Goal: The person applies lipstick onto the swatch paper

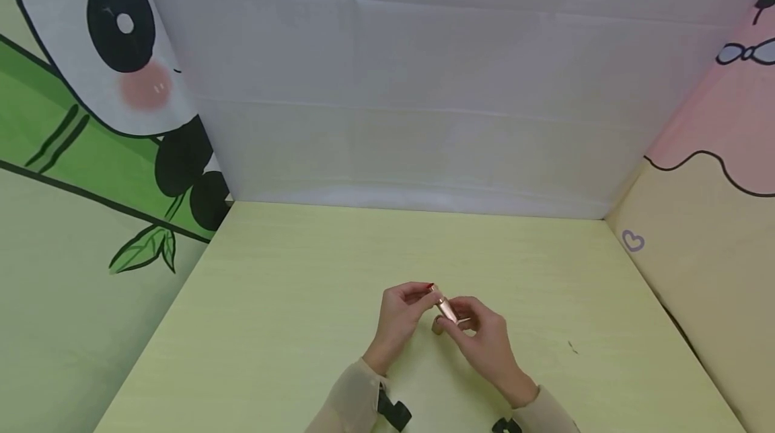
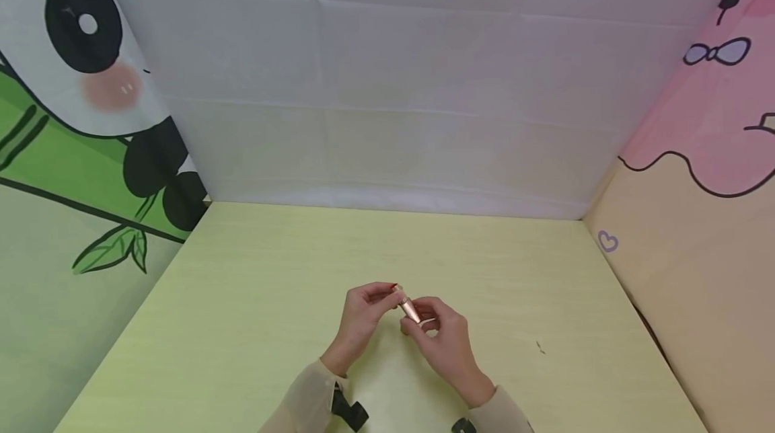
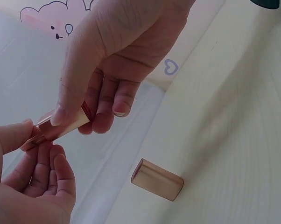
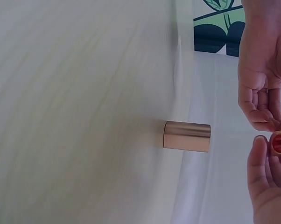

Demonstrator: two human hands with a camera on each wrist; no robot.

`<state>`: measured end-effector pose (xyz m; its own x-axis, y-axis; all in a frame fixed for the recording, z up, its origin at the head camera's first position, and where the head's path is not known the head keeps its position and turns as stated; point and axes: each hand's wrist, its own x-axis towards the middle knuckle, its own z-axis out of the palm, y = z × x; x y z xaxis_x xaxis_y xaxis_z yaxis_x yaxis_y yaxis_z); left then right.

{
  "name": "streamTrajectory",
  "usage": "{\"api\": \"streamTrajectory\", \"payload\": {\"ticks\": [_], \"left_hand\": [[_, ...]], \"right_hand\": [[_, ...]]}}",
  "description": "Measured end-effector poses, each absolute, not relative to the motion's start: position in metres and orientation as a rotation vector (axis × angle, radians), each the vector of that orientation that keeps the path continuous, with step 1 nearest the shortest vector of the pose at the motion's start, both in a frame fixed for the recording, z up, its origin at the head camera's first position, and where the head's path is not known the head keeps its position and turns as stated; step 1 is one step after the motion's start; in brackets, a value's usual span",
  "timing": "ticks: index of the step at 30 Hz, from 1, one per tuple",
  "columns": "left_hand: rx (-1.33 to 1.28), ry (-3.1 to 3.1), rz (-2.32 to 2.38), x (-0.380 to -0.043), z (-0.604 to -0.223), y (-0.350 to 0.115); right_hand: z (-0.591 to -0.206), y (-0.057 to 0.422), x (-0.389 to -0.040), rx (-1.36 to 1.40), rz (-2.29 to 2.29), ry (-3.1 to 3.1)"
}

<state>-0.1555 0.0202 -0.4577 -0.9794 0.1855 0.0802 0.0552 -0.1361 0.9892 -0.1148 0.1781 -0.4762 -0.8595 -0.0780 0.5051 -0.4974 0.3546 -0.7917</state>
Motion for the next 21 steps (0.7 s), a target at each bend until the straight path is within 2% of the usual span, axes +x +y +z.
{"api": "streamTrajectory", "payload": {"ticks": [11,21], "left_hand": [[0.292,2.009,2.288,-0.156,-0.461,0.022],[0.270,1.996,2.290,-0.170,-0.489,0.021]], "right_hand": [[-0.503,0.187,-0.125,0.461,1.556,-2.268],[-0.472,0.183,-0.118,0.401,1.651,-2.327]]}}
